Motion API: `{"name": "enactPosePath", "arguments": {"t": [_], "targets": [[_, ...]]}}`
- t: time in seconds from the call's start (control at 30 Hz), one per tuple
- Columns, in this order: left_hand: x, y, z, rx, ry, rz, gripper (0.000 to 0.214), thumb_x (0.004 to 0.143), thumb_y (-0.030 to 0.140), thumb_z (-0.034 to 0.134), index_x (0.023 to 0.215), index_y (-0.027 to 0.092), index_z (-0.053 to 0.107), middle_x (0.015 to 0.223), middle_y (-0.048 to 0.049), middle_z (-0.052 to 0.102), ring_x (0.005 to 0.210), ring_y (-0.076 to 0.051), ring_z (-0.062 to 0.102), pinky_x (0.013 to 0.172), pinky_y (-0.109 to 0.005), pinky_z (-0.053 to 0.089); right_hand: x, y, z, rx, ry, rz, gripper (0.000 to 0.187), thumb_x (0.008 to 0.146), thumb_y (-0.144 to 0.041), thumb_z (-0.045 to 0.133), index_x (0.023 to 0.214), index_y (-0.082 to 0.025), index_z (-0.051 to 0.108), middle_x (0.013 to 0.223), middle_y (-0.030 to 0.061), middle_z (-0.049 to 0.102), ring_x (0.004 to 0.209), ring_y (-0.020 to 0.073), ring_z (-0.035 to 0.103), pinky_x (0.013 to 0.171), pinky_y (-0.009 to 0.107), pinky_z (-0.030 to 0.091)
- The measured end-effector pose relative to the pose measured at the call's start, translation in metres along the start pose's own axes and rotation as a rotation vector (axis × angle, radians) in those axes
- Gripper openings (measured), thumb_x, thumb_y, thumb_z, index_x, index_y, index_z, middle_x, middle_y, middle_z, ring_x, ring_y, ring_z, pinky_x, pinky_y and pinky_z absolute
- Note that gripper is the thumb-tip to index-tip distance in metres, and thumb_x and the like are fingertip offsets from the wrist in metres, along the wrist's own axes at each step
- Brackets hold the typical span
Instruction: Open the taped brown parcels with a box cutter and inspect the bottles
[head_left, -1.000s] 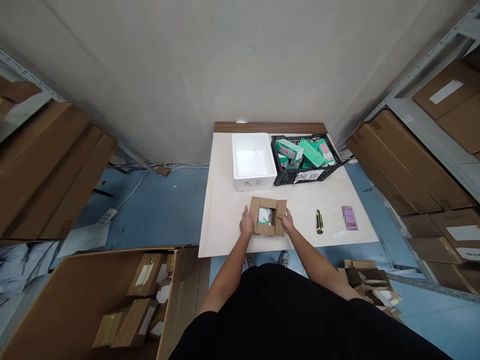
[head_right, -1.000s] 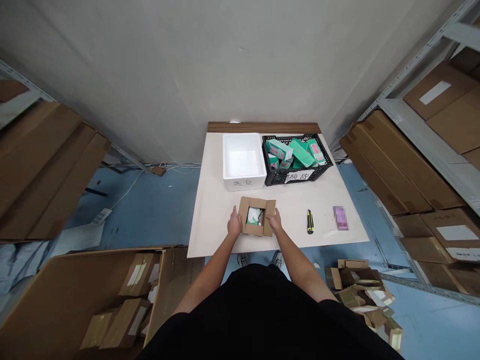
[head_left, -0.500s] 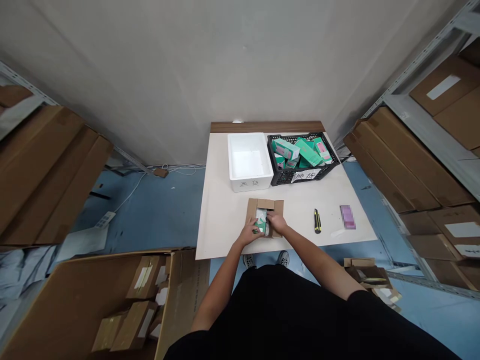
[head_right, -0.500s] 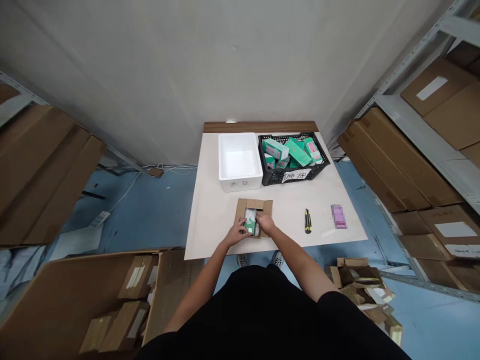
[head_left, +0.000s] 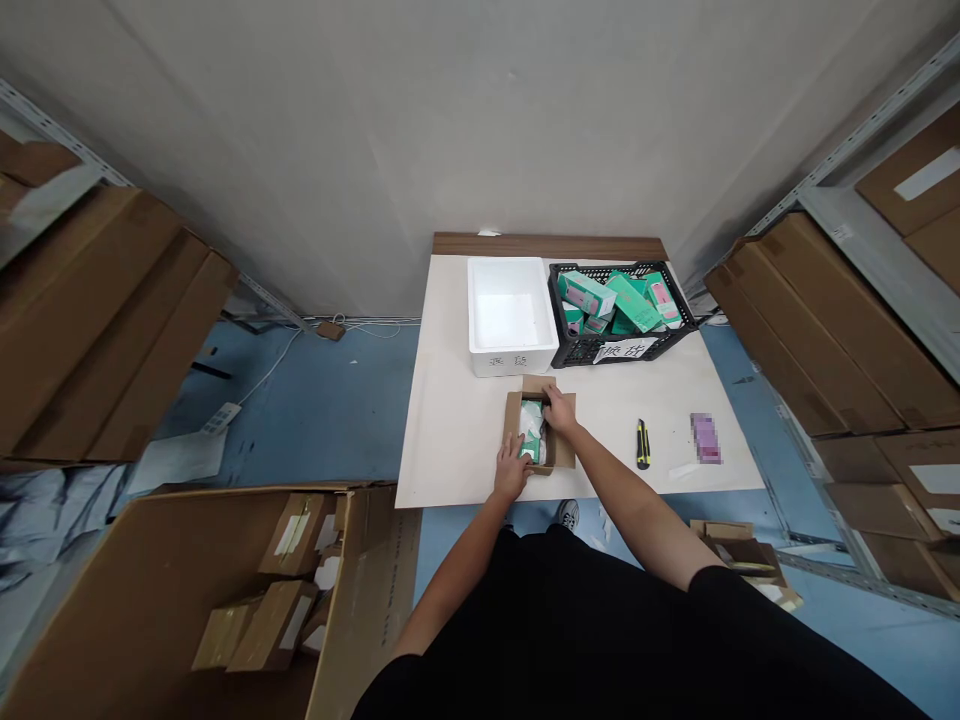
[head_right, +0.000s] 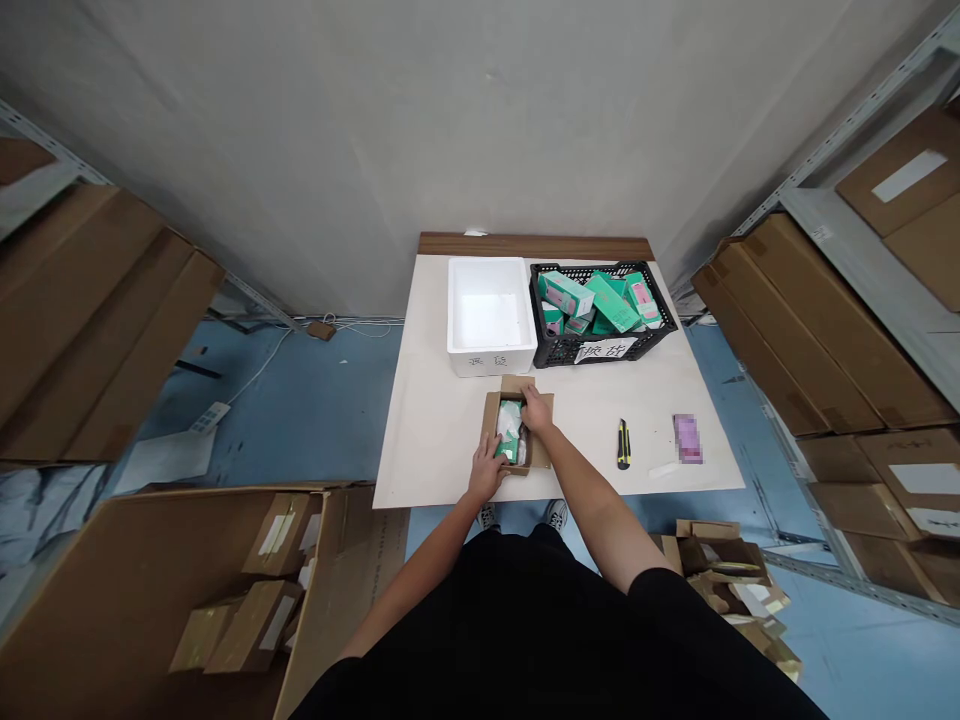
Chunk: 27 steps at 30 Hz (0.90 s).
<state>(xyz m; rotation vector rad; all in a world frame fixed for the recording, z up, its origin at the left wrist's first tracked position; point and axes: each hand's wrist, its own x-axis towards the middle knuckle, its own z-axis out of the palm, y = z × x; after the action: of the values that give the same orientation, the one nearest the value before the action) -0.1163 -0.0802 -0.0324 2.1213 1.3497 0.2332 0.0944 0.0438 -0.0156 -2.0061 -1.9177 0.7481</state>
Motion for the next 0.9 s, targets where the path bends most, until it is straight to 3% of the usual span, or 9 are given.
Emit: {"name": "enactPosePath", "arguments": {"t": [0.07,0.17,0.4,0.63,0.7,0.77,0.83,0.9], "targets": [[0.001,0.005,0.001,0.003,-0.001,-0.017,0.013,0.09,0.017,0.079,0.101,0.022,0.074,0.177,-0.008,0.035,0.168,-0.039,0.014,0.129,-0.065,0.03,-0.007,-0.004,0.005,-0.032,0.024,0.0,0.061,0.09,-0.007,0.046,0.149,-0.011,0.062,0.153,0.0171,0.061,0.145,0.0269,0.051,0.127,0.041,0.037],[0.002,0.006,0.001,-0.004,-0.011,-0.021,0.011,0.091,0.018,0.077,0.1,0.022,0.072,0.177,-0.007,0.035,0.168,-0.039,0.014,0.129,-0.067,0.029,-0.015,-0.009,0.016,-0.106,-0.09,-0.007,0.052,0.09,-0.007,0.049,0.138,-0.01,0.068,0.146,0.0193,0.065,0.137,0.0287,0.056,0.121,0.039,0.041],[0.002,0.001,0.002,0.012,-0.021,0.002,0.016,0.088,0.018,0.078,0.102,0.024,0.072,0.177,-0.0063,0.035,0.168,-0.039,0.016,0.126,-0.068,0.032,-0.001,-0.019,0.032,-0.169,-0.253,0.057,0.084,0.077,-0.008,0.066,0.159,0.0,0.047,0.166,0.0281,0.045,0.156,0.0357,0.038,0.127,0.041,0.032],[0.001,0.0,-0.001,0.003,-0.029,0.011,0.016,0.086,0.026,0.081,0.101,0.027,0.074,0.175,-0.0019,0.038,0.166,-0.038,0.021,0.125,-0.062,0.035,-0.003,-0.02,0.039,-0.213,-0.32,0.096,0.095,0.08,-0.015,0.072,0.168,-0.008,0.037,0.173,0.027,0.034,0.161,0.0388,0.031,0.127,0.047,0.033],[0.01,0.0,-0.01,-0.011,-0.038,-0.014,0.023,0.086,0.035,0.082,0.108,0.029,0.076,0.17,-0.0018,0.046,0.163,-0.038,0.025,0.123,-0.059,0.039,-0.005,-0.019,0.039,-0.198,-0.329,0.089,0.096,0.082,-0.015,0.071,0.17,-0.009,0.034,0.175,0.0266,0.029,0.163,0.0399,0.027,0.127,0.049,0.032],[0.03,0.001,-0.024,-0.012,-0.035,-0.058,0.037,0.091,0.041,0.076,0.127,0.032,0.074,0.164,-0.004,0.053,0.158,-0.039,0.032,0.121,-0.057,0.043,-0.008,-0.019,0.038,-0.177,-0.329,0.075,0.095,0.083,-0.014,0.069,0.171,-0.01,0.032,0.177,0.0257,0.024,0.164,0.0399,0.024,0.128,0.05,0.03],[0.059,0.0,-0.043,0.013,-0.019,-0.067,0.053,0.097,0.034,0.065,0.15,0.03,0.062,0.167,-0.0086,0.05,0.151,-0.037,0.042,0.119,-0.054,0.045,-0.012,-0.017,0.038,-0.165,-0.319,0.047,0.094,0.085,-0.013,0.067,0.172,-0.011,0.03,0.179,0.0243,0.019,0.165,0.0387,0.021,0.13,0.049,0.027],[0.092,-0.002,-0.061,0.031,-0.008,-0.042,0.064,0.1,0.023,0.054,0.164,0.028,0.047,0.174,-0.008,0.04,0.151,-0.036,0.041,0.122,-0.052,0.042,-0.018,-0.013,0.037,-0.157,-0.302,0.019,0.094,0.085,-0.012,0.065,0.172,-0.012,0.029,0.18,0.0226,0.015,0.166,0.0377,0.018,0.131,0.049,0.025]]}}
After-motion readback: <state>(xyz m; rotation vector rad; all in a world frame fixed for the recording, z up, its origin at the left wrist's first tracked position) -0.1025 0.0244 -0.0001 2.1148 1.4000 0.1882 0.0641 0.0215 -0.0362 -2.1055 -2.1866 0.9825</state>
